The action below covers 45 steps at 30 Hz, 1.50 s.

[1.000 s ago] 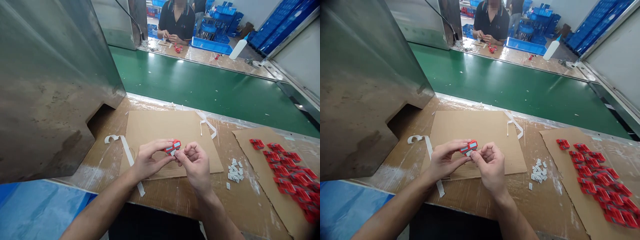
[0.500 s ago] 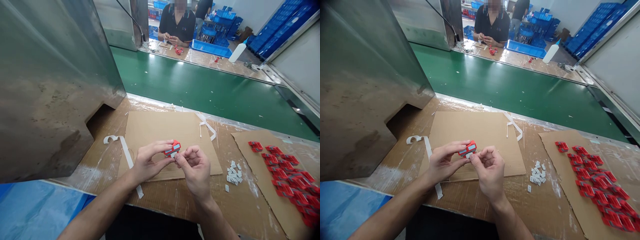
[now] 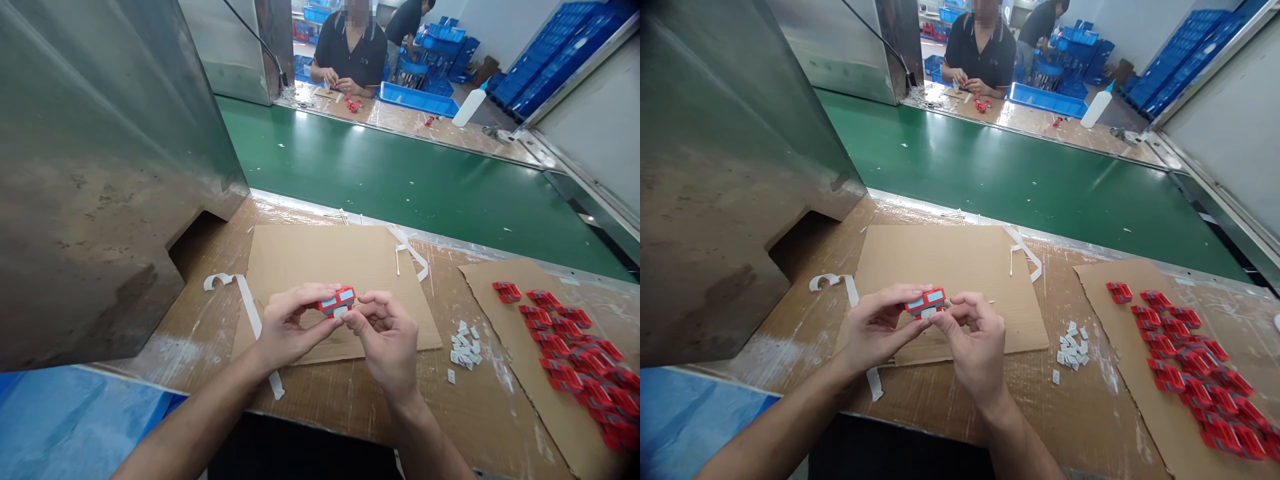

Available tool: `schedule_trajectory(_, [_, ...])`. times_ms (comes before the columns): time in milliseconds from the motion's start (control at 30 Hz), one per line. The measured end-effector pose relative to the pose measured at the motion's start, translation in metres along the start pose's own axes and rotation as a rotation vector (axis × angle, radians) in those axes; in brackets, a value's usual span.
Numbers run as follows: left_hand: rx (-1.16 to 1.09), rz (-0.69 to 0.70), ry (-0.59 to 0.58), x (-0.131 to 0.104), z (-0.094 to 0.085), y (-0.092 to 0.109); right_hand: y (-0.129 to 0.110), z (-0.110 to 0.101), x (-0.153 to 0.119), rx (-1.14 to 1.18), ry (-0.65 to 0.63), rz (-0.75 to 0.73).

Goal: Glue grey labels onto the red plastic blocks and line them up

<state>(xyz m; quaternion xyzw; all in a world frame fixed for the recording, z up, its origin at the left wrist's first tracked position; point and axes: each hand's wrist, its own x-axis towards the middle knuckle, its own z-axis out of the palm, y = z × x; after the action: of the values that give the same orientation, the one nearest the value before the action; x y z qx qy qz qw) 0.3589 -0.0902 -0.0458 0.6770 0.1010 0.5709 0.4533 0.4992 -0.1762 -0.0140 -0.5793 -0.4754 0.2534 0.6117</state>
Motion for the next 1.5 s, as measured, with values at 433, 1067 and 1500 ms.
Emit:
schedule_trajectory(433, [-0.123, -0.184, 0.010, -0.002, 0.003, 0.005, 0.007, -0.002, -0.001, -0.205, -0.050, -0.440])
schedule_trajectory(1067, [-0.077, -0.213, 0.004, 0.002, -0.001, 0.002, -0.012, -0.007, 0.008, -0.541, -0.134, -0.622])
schedule_trajectory(1500, [-0.359, -0.207, -0.052, 0.001, 0.001, 0.002, -0.020, -0.002, 0.006, -0.483, -0.111, -0.558])
